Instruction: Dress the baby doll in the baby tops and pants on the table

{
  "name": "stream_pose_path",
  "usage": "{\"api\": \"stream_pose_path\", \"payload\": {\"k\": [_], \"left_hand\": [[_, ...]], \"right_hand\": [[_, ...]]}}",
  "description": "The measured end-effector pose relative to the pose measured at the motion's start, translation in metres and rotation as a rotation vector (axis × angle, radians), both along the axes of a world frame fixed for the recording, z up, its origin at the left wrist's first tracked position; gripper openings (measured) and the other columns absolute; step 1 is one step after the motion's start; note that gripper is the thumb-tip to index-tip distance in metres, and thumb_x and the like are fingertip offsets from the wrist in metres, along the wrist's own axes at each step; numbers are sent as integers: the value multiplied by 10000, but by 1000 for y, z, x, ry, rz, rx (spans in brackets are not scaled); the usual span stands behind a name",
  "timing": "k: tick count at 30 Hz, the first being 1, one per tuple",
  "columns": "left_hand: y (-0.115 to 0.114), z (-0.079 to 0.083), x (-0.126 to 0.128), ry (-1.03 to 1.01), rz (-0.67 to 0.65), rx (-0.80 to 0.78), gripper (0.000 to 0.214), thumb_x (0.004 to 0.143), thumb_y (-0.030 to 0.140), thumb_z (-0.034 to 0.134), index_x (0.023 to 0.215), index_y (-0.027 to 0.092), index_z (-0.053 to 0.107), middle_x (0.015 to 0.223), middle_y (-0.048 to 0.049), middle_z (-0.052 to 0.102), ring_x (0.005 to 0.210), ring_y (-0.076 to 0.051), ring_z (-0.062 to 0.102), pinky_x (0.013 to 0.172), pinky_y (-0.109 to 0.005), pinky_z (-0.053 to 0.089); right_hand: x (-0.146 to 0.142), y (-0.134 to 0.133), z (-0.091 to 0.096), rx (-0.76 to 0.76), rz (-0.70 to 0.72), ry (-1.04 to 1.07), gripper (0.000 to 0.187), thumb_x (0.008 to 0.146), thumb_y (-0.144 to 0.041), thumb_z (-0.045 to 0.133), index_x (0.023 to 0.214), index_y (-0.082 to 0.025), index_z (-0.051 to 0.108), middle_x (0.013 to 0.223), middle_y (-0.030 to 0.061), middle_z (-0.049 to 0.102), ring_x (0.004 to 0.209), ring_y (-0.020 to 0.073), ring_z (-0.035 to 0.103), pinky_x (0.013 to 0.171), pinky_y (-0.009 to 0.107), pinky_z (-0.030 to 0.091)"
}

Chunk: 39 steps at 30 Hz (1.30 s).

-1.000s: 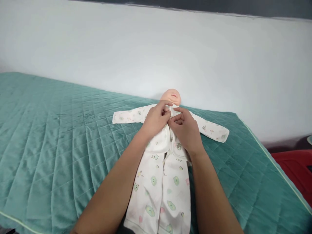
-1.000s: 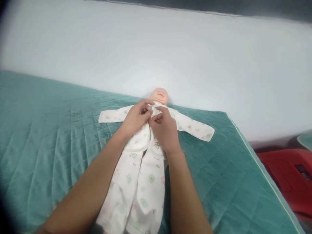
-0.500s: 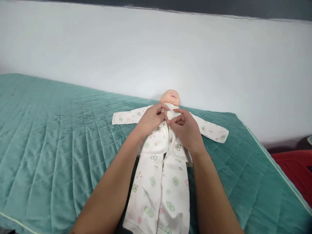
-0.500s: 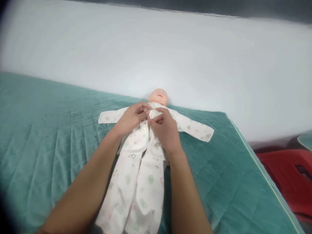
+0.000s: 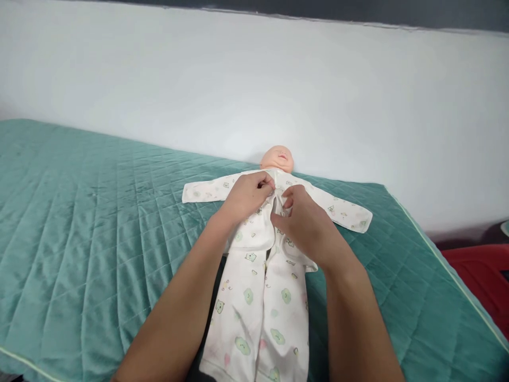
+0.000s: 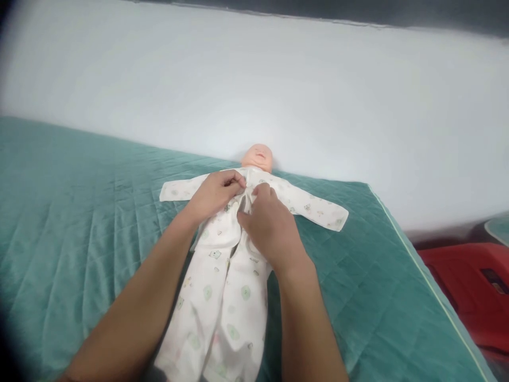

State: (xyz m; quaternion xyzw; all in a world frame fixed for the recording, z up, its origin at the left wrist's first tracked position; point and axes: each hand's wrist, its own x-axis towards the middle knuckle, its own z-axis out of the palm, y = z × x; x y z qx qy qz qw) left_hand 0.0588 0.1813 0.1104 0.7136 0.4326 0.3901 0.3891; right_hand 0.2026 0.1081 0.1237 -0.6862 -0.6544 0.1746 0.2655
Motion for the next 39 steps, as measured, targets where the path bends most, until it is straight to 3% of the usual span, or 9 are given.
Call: {"api": "stream_pose_path", "payload": {"k": [4,9,13,18,23,28,34,39], "left_hand": [[1,0,-2,0,-3,-13,149,794,197,498,775,195,645,642,15,544,535,-111,431,498,-243,343],[2,-1,-8,-32,-5,-52,274,778,171,495,983,230,667,669,25,521,514,-116,459,456,-237,375],[0,3,-11,34,-13,-9,253,801,170,491,981,220,661,687,22,554,522,-112,484,473,-239,383],[-13,9,-19,43,-103,-13,115,845,234,536,839,193,643,744,-1,618,629,-116,545,568,-239,421],[-32,-7,-31,-74,-164,-70,161,879,326,578,871,182,648,778,-2,614,692,-111,552,645,-241,449],[-34,-18,-32,-145,-227,-69,224,868,390,614,941,181,649,827,-3,606,708,-111,548,680,-251,454],[-33,-16,-26,49,-141,62,78,823,270,614,821,194,627,811,16,610,726,-123,518,628,-240,361],[-34,-17,-21,125,-113,139,122,843,281,605,933,229,669,867,23,613,729,-126,531,666,-261,371]], "right_hand": [[-5,-9,9,-23,-17,-174,197,774,-224,624,763,-247,429,710,13,544,558,161,437,536,300,262],[1,-7,10,-79,-16,-134,259,875,-268,540,667,-245,388,592,-2,513,503,150,381,529,314,239],[11,-3,8,-91,4,-5,282,887,-336,535,644,-236,434,598,-11,529,505,135,382,499,306,253],[18,1,7,-101,41,158,292,863,-415,581,645,-232,512,597,-23,551,523,130,418,496,292,304],[13,3,2,-35,68,385,346,835,-472,633,626,-220,522,556,-21,553,523,137,482,516,281,363],[1,3,-16,39,42,616,340,840,-497,642,661,-220,561,535,-35,542,488,121,466,502,265,370],[-10,-2,-30,128,-23,600,317,854,-494,636,705,-214,616,523,-43,557,483,111,470,509,249,367],[-5,0,-31,95,14,766,309,839,-465,676,684,-207,608,514,-45,544,471,99,452,489,236,360]]}}
